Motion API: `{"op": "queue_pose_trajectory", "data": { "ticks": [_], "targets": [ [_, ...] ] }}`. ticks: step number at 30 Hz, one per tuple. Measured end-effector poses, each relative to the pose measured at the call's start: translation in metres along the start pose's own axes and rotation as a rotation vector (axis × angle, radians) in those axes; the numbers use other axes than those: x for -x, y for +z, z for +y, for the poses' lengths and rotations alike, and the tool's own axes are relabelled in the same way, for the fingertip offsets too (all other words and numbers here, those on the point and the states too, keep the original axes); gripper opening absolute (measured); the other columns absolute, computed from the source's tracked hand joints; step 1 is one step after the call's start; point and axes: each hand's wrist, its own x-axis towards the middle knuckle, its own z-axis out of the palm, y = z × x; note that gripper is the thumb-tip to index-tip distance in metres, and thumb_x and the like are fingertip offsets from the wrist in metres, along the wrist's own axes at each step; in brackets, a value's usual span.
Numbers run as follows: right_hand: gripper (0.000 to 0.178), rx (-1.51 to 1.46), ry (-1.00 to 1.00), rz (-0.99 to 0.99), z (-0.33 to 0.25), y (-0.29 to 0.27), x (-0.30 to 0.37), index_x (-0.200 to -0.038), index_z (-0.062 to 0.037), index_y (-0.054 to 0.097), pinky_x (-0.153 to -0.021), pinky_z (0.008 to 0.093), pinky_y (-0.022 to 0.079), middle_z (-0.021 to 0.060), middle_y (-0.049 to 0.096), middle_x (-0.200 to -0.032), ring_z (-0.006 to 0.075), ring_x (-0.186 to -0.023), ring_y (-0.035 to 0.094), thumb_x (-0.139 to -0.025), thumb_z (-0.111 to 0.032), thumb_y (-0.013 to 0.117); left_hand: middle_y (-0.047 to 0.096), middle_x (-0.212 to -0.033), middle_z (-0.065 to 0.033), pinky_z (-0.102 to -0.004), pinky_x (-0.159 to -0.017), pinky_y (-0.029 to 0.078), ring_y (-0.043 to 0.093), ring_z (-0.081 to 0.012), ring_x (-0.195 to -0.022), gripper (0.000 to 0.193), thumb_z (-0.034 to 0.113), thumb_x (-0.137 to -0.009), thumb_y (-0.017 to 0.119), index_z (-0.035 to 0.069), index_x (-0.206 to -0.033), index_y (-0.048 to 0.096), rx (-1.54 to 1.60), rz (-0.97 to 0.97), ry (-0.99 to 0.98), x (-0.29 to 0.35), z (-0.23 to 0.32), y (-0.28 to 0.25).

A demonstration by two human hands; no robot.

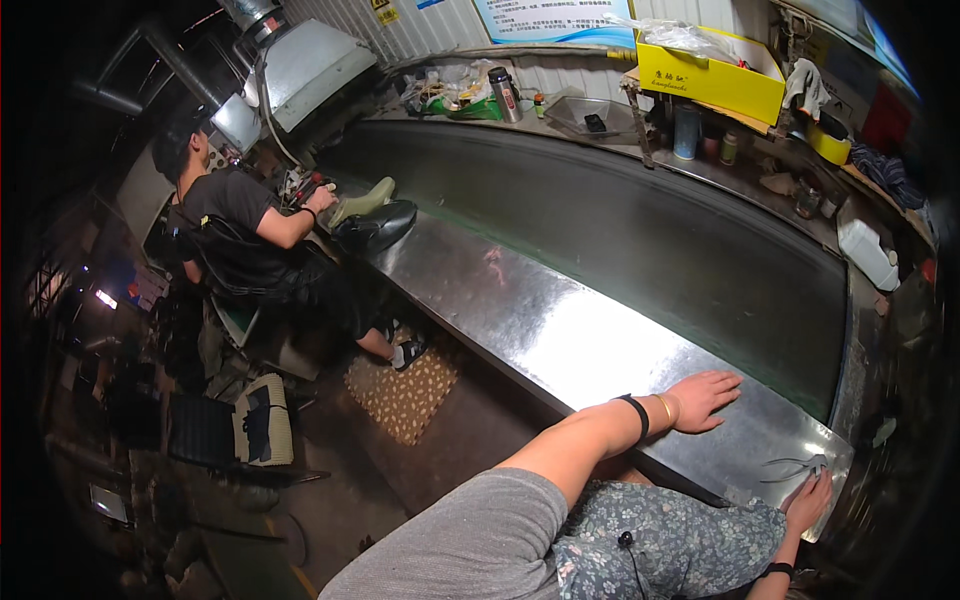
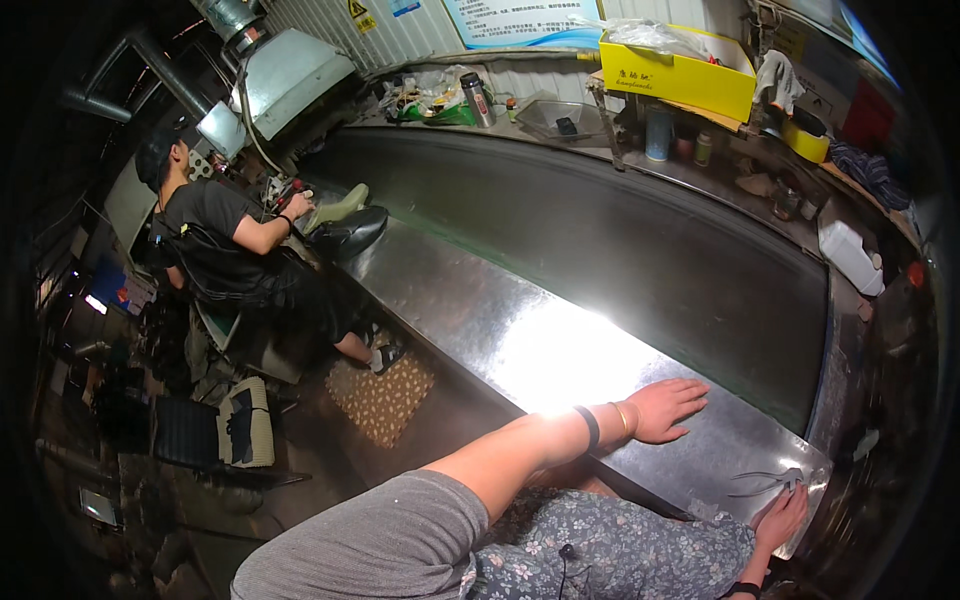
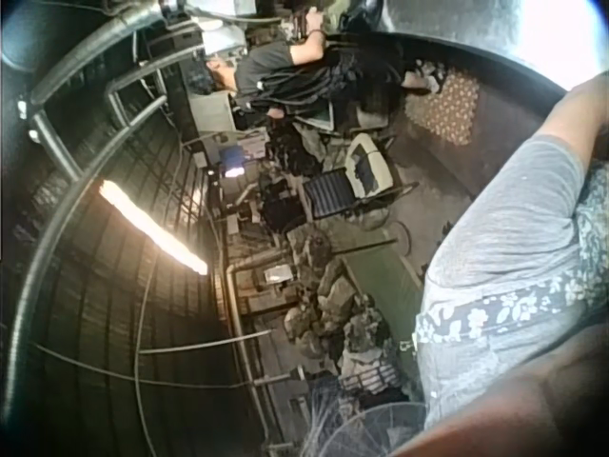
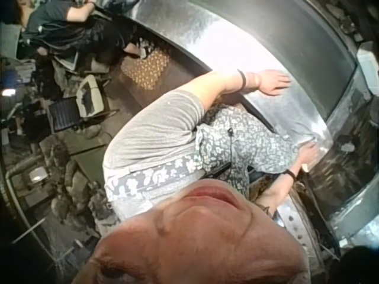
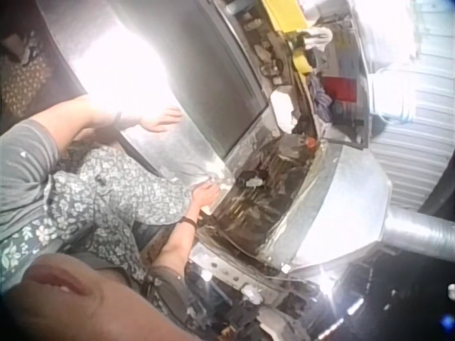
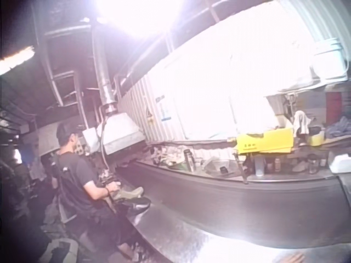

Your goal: Inspecting and placing shoe components on a conveyor belt in a factory setting.

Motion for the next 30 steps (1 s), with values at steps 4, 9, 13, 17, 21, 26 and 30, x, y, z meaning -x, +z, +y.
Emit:
{"op": "queue_pose_trajectory", "data": {
  "ticks": [4, 9, 13, 17, 21, 26, 30],
  "targets": [
    [0.036, -0.034, 0.015, 0.004, 0.0, -0.001, 0.0, -0.129, -0.0037, 0.053, -0.106, 0.044, 0.034, 0.0173, 0.05, -0.137, 0.0358, -0.127, 0.044, -0.099, -0.023, 0.044, 0.038, -0.145, -0.0217, -0.0434, -0.112, 0.03, 0.037, -0.0353, -0.134, 0.061, 0.029, -0.082, 0.06, -0.004, -0.131, 0.047, -0.013, -0.018, -0.013, 0.0, 0.0, 0.0],
    [0.037, -0.049, 0.001, -0.011, -0.004, -0.005, 0.0, -0.129, -0.0028, 0.053, -0.106, 0.0438, 0.034, 0.018, 0.049, -0.137, 0.0362, -0.127, 0.043, -0.099, -0.023, 0.044, 0.039, -0.144, -0.0216, -0.0432, -0.112, 0.03, 0.037, -0.0355, -0.134, 0.061, 0.028, -0.082, 0.061, -0.005, -0.131, 0.047, 0.005, -0.002, 0.0, 0.0, 0.001, -0.002],
    [0.037, -0.036, 0.001, -0.013, -0.005, -0.006, -0.001, -0.129, -0.0017, 0.052, -0.106, 0.0439, 0.034, 0.0189, 0.049, -0.137, 0.0366, -0.127, 0.043, -0.099, -0.023, 0.044, 0.039, -0.144, -0.0218, -0.0434, -0.112, 0.03, 0.037, -0.036, -0.133, 0.061, 0.027, -0.081, 0.062, -0.005, -0.13, 0.047, 0.009, -0.02, -0.01, -0.001, 0.001, -0.002],
    [0.037, -0.03, 0.008, -0.041, -0.002, -0.003, -0.001, -0.13, -0.0017, 0.052, -0.107, 0.0435, 0.033, 0.019, 0.049, -0.137, 0.0367, -0.128, 0.042, -0.099, -0.022, 0.044, 0.039, -0.144, -0.0224, -0.0433, -0.113, 0.03, 0.036, -0.0362, -0.134, 0.061, 0.027, -0.081, 0.061, -0.005, -0.131, 0.048, 0.035, -0.013, -0.017, 0.0, -0.001, -0.001],
    [0.038, -0.048, 0.027, -0.021, 0.003, 0.001, 0.0, -0.131, -0.0022, 0.051, -0.107, 0.0436, 0.033, 0.0192, 0.048, -0.138, 0.0366, -0.128, 0.042, -0.1, -0.022, 0.043, 0.038, -0.144, -0.0226, -0.0432, -0.113, 0.029, 0.036, -0.0358, -0.134, 0.061, 0.028, -0.082, 0.061, -0.005, -0.131, 0.047, 0.032, -0.019, 0.005, 0.0, 0.0, -0.002],
    [0.039, -0.044, 0.025, -0.004, 0.005, 0.003, 0.0, -0.131, -0.0015, 0.051, -0.107, 0.0439, 0.034, 0.0194, 0.049, -0.137, 0.0362, -0.128, 0.043, -0.1, -0.024, 0.043, 0.037, -0.145, -0.0225, -0.0436, -0.113, 0.029, 0.035, -0.0353, -0.135, 0.061, 0.028, -0.082, 0.06, -0.005, -0.131, 0.047, 0.029, -0.04, -0.027, -0.001, -0.001, -0.001],
    [0.039, -0.019, 0.004, -0.017, 0.006, 0.002, 0.0, -0.131, -0.0011, 0.051, -0.107, 0.044, 0.034, 0.0193, 0.049, -0.137, 0.0363, -0.128, 0.043, -0.1, -0.024, 0.043, 0.037, -0.146, -0.0225, -0.0436, -0.113, 0.029, 0.035, -0.0354, -0.135, 0.061, 0.028, -0.082, 0.06, -0.005, -0.131, 0.047, 0.028, -0.01, 0.002, 0.0, -0.001, 0.001]
  ]
}}
